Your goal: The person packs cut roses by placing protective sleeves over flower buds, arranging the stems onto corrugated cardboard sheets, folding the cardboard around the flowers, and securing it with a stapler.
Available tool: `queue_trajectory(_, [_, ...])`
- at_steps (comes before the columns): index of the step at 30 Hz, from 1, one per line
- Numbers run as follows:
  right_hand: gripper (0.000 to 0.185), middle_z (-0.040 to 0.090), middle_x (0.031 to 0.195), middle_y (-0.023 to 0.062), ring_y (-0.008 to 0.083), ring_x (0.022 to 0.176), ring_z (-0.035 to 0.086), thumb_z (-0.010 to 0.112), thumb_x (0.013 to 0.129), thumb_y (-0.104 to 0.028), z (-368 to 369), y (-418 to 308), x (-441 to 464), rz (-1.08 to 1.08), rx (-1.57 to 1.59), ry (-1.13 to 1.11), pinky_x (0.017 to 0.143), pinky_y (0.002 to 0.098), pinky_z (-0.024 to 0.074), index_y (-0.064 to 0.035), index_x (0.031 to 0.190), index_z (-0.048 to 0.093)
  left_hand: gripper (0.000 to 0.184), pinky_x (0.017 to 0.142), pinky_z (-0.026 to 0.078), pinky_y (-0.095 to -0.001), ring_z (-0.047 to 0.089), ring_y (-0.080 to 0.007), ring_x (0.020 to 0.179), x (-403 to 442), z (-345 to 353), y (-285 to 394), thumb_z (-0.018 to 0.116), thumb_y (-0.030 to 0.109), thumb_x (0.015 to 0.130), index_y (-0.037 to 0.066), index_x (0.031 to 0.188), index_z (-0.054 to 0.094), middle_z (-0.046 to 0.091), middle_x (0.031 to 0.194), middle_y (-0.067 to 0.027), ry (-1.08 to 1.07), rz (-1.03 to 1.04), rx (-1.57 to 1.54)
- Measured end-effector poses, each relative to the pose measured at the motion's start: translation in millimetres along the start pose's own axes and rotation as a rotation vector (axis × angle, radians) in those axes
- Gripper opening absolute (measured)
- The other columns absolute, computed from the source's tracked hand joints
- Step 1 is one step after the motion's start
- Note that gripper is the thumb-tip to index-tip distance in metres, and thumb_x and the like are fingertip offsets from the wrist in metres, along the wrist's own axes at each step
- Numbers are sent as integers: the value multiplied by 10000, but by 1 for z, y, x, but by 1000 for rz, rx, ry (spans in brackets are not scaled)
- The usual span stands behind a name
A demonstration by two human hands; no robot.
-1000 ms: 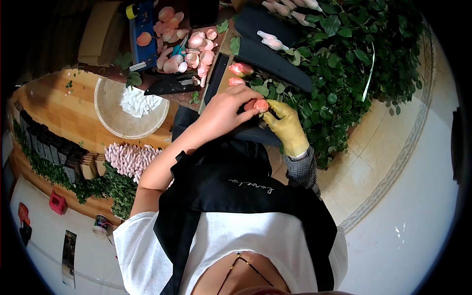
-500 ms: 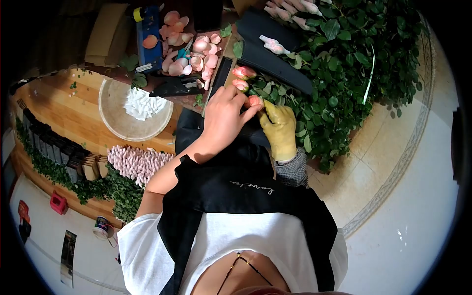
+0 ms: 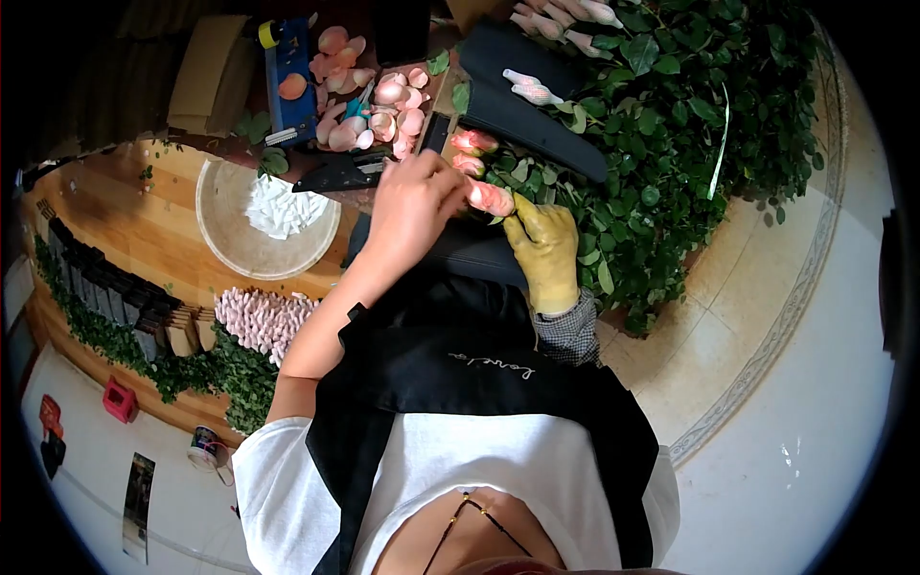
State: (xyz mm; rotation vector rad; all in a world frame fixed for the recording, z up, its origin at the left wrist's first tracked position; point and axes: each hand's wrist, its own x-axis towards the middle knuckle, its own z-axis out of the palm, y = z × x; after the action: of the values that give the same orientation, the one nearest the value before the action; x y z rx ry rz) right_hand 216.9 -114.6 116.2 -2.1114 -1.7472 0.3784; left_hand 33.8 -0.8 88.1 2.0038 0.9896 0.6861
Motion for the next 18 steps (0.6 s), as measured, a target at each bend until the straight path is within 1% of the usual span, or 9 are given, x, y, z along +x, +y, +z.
queue_trajectory(2, [341,639,729,76,272,721,615,795,758,-111,-1,0,1,-19,-23,-25,761,399,495,-96,1093,735,166,714,450,-418,613,-285,783,5,-9,-6,781,191,820,64,756,696,602,803,-68,86,-99,164])
queue_trajectory(4, [348,635,723,72,266,718,615,795,761,-116,0,1,1,-34,-46,-47,760,395,493,-97,1103,733,241,685,455,-426,614,-294,726,9,-16,-11,804,244,813,58,709,690,594,740,-82,206,-167,301])
queue_trajectory(6, [356,631,720,65,258,726,619,791,767,-124,1,2,0,-86,-54,-32,749,394,490,-90,1115,725,245,732,469,-426,622,-299,789,10,-24,-4,818,272,796,51,785,711,615,805,-80,87,-310,63])
queue_trajectory(8, [357,632,720,65,259,725,621,784,766,-116,-1,-1,3,-99,-68,-38,746,397,490,-86,1117,723,276,782,477,-427,621,-304,856,13,-18,7,825,288,783,53,891,728,629,892,-82,77,-58,-68])
queue_trajectory(9, [358,632,720,65,259,723,622,777,766,-109,-3,-2,4,-115,-83,-45,742,399,490,-82,1119,720,324,805,474,-425,609,-304,933,11,-13,13,829,303,770,65,968,733,631,967,-80,7,9,-77])
queue_trajectory(10, [358,632,720,65,259,723,622,777,766,-109,-2,-1,3,-114,-83,-44,742,399,490,-82,1119,720,324,810,474,-418,600,-299,959,9,-8,22,834,315,756,73,950,741,634,972,-77,-54,20,-36])
queue_trajectory(12, [353,623,712,64,265,712,620,755,752,-82,0,3,1,-135,-104,-53,736,405,486,-78,1103,720,289,828,483,-409,596,-305,938,4,6,27,832,250,769,53,955,734,634,971,-89,-123,40,11])
queue_trajectory(14, [360,620,714,65,269,715,620,750,740,-75,0,3,1,-141,-108,-41,734,409,485,-74,1099,717,233,816,469,-403,583,-290,908,3,19,31,819,223,778,65,925,731,632,990,-72,-100,15,23])
queue_trajectory(18, [359,608,707,68,278,720,618,749,724,-73,0,1,2,-120,-140,-41,727,415,482,-67,1081,711,125,821,445,-386,573,-258,918,1,22,38,783,148,808,90,903,726,631,1005,-39,5,76,53])
